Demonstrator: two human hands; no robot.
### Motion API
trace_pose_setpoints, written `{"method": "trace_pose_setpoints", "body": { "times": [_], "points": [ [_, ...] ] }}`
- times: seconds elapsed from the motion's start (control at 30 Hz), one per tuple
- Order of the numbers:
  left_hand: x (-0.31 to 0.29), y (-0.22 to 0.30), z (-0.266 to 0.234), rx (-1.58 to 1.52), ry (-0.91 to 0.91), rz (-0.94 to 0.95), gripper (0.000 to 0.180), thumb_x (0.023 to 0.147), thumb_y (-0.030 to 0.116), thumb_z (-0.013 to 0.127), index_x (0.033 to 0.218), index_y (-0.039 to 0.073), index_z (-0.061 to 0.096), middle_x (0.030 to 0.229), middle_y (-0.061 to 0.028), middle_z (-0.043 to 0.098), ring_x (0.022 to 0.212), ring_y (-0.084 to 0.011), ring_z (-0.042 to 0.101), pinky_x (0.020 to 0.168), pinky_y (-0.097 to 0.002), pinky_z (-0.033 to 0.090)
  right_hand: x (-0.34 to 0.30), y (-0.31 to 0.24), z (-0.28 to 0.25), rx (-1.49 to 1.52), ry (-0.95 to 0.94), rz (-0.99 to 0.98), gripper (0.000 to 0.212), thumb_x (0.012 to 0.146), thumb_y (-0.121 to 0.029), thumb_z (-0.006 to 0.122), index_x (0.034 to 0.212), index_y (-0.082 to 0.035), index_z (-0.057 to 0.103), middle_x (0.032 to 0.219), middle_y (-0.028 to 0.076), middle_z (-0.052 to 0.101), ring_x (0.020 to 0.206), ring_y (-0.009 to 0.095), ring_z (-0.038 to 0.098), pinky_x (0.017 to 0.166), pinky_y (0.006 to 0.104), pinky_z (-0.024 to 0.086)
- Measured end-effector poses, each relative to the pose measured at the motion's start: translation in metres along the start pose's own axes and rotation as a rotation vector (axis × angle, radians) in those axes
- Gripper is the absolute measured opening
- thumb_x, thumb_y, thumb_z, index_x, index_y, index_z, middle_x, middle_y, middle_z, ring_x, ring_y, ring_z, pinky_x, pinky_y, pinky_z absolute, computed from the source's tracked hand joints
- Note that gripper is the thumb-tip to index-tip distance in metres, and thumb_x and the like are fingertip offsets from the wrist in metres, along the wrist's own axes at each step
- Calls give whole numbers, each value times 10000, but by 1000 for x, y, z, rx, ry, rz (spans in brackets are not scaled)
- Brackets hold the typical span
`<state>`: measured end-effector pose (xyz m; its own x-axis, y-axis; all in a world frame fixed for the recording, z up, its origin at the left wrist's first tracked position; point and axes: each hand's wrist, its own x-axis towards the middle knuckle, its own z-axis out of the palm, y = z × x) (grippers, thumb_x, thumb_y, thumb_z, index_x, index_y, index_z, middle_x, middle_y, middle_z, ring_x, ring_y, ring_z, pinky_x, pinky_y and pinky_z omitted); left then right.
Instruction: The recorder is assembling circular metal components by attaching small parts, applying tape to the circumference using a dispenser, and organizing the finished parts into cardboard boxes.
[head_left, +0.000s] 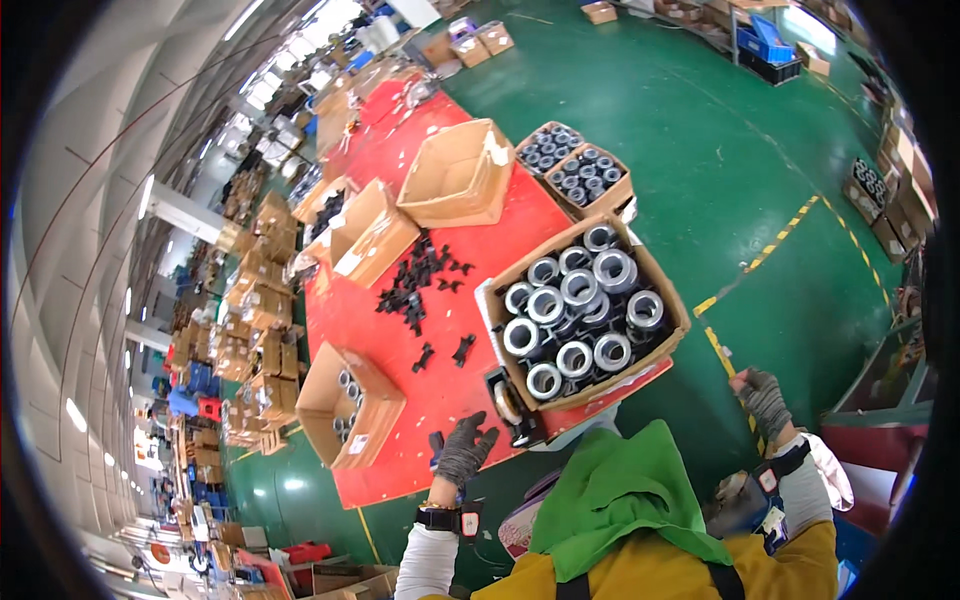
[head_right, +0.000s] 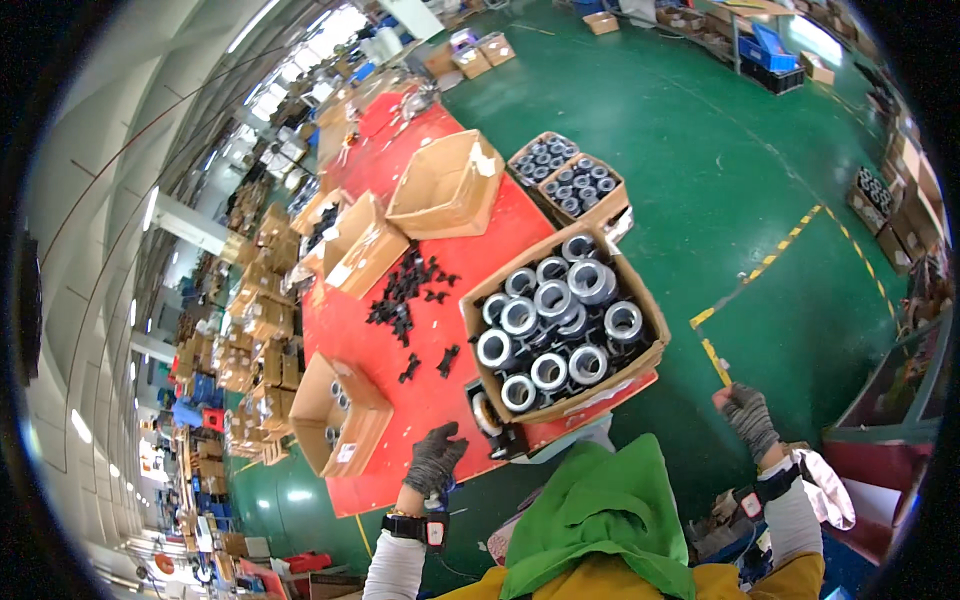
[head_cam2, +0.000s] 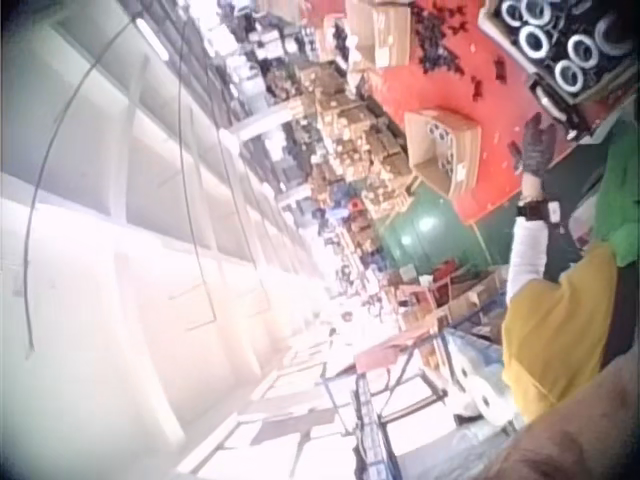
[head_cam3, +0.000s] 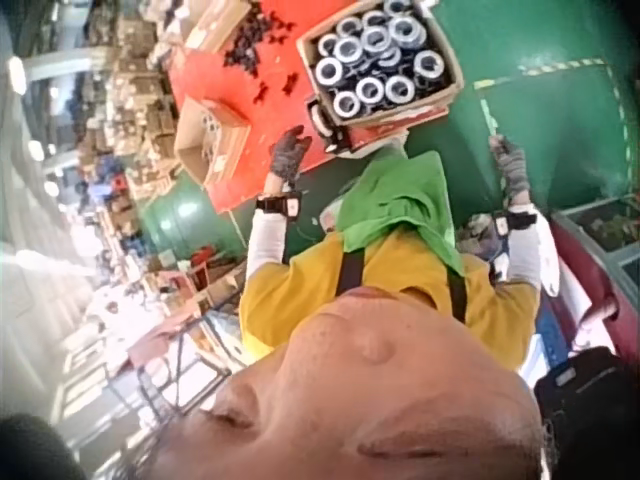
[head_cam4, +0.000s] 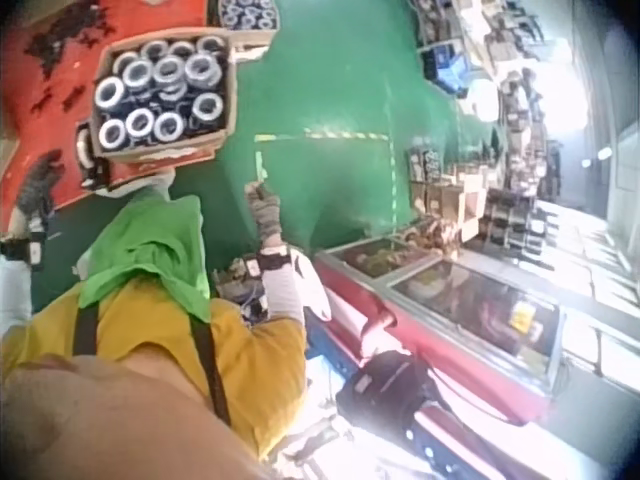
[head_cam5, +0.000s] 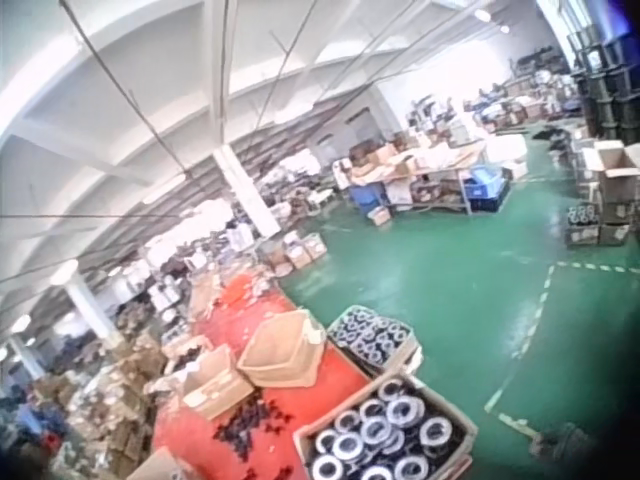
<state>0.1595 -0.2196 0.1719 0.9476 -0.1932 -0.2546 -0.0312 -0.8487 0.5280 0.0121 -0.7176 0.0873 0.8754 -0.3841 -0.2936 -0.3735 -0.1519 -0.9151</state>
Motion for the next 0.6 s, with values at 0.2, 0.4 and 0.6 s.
{"method": "trace_pose_setpoints", "body": {
  "times": [0.2, 0.4, 0.6],
  "points": [
    [53, -1, 36, -181, -77, -30, 499, 806, 284, 647, 1181, -8, 494, 1033, -176, 588, 832, -226, 610, 751, -327, 482, 13, 30, -30, -220, -40, 103, 106, 806, -153, 607, 773, -55, 631, 724, 69, 641, 681, 146, 591, 632, 289, 473],
    [90, 6, 35, -335, -17, -38, 370, 811, 170, 643, 1117, -3, 529, 975, -132, 605, 873, -184, 575, 755, -302, 472, -14, 289, -155, -979, -226, 276, 192, 822, -259, 512, 883, -141, 651, 943, 77, 637, 901, 251, 590, 758, 342, 466],
    [84, -24, 12, -464, 151, -172, 372, 808, 144, 654, 1124, -8, 527, 987, -125, 602, 851, -170, 581, 747, -286, 478, -23, 343, -227, -1785, -883, -130, 280, 862, -336, 472, 1059, -226, 639, 1156, 12, 588, 1099, 207, 523, 870, 358, 420]
  ]
}}
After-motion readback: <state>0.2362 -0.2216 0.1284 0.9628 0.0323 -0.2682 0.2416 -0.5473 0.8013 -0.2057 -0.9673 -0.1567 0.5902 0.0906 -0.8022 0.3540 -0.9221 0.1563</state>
